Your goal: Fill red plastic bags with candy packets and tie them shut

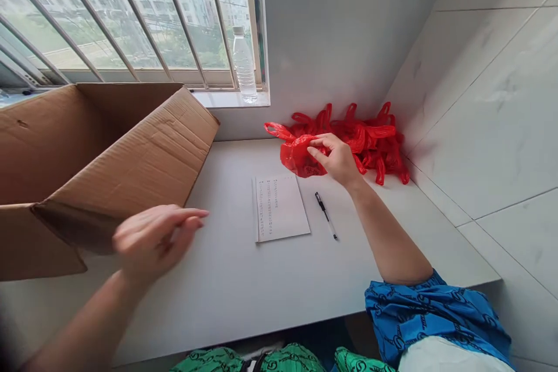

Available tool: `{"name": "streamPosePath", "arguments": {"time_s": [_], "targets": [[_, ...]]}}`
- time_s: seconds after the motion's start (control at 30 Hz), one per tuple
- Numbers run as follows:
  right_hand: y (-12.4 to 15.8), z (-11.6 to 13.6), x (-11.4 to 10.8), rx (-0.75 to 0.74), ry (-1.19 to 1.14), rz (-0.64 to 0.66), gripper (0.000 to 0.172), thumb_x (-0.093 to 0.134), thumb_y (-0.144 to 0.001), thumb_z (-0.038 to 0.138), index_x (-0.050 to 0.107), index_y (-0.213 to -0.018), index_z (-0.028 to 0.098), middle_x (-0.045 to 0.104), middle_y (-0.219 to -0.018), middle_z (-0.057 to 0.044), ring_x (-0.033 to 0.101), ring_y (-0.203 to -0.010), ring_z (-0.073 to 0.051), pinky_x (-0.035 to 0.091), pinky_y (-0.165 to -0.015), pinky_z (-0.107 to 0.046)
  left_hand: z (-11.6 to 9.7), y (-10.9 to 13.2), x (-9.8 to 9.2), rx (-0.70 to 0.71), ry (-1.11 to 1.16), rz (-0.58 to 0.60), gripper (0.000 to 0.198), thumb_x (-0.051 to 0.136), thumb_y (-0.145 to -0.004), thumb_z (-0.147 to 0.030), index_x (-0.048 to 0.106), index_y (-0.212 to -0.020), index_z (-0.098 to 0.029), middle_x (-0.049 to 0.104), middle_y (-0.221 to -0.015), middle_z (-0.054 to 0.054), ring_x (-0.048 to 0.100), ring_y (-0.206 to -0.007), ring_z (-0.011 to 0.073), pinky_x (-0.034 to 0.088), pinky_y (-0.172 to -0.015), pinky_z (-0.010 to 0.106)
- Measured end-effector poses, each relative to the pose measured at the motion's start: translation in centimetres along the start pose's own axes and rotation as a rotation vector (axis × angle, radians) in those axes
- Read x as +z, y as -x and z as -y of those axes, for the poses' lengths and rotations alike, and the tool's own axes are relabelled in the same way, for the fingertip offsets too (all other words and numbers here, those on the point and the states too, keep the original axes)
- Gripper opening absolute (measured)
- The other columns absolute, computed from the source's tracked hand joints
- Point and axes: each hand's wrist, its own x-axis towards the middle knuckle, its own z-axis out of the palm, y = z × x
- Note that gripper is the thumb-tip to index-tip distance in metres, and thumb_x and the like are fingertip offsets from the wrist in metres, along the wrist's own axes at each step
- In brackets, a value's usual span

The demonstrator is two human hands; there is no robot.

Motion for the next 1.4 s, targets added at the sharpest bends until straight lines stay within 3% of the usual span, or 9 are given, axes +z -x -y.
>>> {"name": "streamPosePath", "arguments": {"time_s": [0.1,0.2,0.33,0.53,0.73,0.83,1.1,1.27,1.4], "targets": [[1.2,1.9,2.5,-0.01,-0.092,0.077,0.023,0.064,-0.089,0.038,0.073,-0.104,0.023,0.067,-0.119,-0.005,0.063,-0.111,-0.022,0.052,-0.096,-0.038,-0.6,0.9,6.5,-0.042,0.041,0.262,0.021,0.057,-0.094,-0.028,0.07,-0.079,-0.022,0.069,-0.063,-0.005,0.059,-0.049,0.0082,0.042,-0.051,0.021],[2.9,2.5,3.7,0.014,-0.158,0.152,0.022,0.062,-0.091,0.041,0.074,-0.098,0.024,0.068,-0.116,-0.004,0.063,-0.112,-0.022,0.05,-0.097,-0.038,0.6,1.5,9.0,-0.226,0.156,0.31,0.028,0.053,-0.096,-0.034,0.071,-0.081,-0.021,0.067,-0.06,-0.004,0.059,-0.049,0.0081,0.043,-0.052,0.019],[5.4,1.1,4.3,0.081,-0.128,0.206,0.028,0.06,-0.092,0.044,0.074,-0.079,0.023,0.07,-0.107,-0.005,0.065,-0.105,-0.022,0.049,-0.094,-0.038,1.3,0.6,8.1,-0.371,0.292,0.13,0.028,0.053,-0.096,-0.038,0.071,-0.085,-0.02,0.067,-0.062,-0.004,0.062,-0.054,0.0088,0.046,-0.055,0.019],[7.4,1.2,5.3,0.047,-0.052,0.037,0.025,0.055,-0.096,0.04,0.068,-0.082,0.024,0.07,-0.092,-0.004,0.064,-0.091,-0.02,0.048,-0.082,-0.035,0.3,-3.1,9.4,-0.298,0.161,-0.179,0.022,0.052,-0.097,-0.034,0.069,-0.096,-0.02,0.072,-0.09,0.004,0.066,-0.085,0.0171,0.052,-0.078,0.029],[8.9,1.1,6.6,-0.088,0.186,0.297,0.014,0.063,-0.092,0.038,0.069,-0.092,0.025,0.072,-0.101,-0.003,0.063,-0.094,-0.022,0.041,-0.09,-0.041,1.6,-2.6,13.5,-0.086,0.018,0.462,0.035,0.058,-0.093,-0.039,0.061,-0.127,-0.029,0.062,-0.128,0.006,0.056,-0.116,0.0261,0.048,-0.094,0.039],[9.3,0.2,7.2,-0.106,0.239,0.372,0.026,0.071,-0.086,0.042,0.068,-0.105,0.025,0.071,-0.112,-0.005,0.063,-0.102,-0.025,0.039,-0.097,-0.044,3.0,-2.3,14.7,-0.098,0.018,0.547,0.039,0.058,-0.093,-0.039,0.059,-0.131,-0.032,0.063,-0.126,0.005,0.056,-0.113,0.0259,0.05,-0.085,0.035],[8.4,-1.1,6.8,0.048,0.277,-0.116,0.025,0.052,-0.097,0.031,0.062,-0.118,0.023,0.067,-0.119,-0.007,0.06,-0.114,-0.023,0.04,-0.101,-0.04,9.6,-2.7,17.2,-0.65,0.375,0.173,0.025,0.054,-0.088,-0.035,0.073,-0.101,-0.024,0.072,-0.085,0.003,0.062,-0.069,0.0171,0.045,-0.064,0.026],[8.8,-2.0,7.2,0.108,0.245,-0.052,0.022,0.05,-0.097,0.028,0.062,-0.114,0.023,0.07,-0.107,-0.005,0.064,-0.101,-0.023,0.042,-0.094,-0.039,13.7,-1.2,18.2,-0.785,0.412,0.006,0.048,0.044,-0.09,-0.052,0.067,-0.109,-0.014,0.07,-0.09,0.009,0.064,-0.076,0.0196,0.049,-0.064,0.027],[9.2,-2.0,7.9,0.105,0.236,0.026,0.019,0.049,-0.097,0.026,0.063,-0.11,0.024,0.072,-0.105,-0.004,0.065,-0.097,-0.022,0.04,-0.095,-0.04,13.5,-1.2,18.1,-0.784,0.37,-0.073,0.049,0.039,-0.094,-0.054,0.064,-0.117,-0.019,0.065,-0.115,0.012,0.061,-0.106,0.0243,0.049,-0.09,0.035]]}}
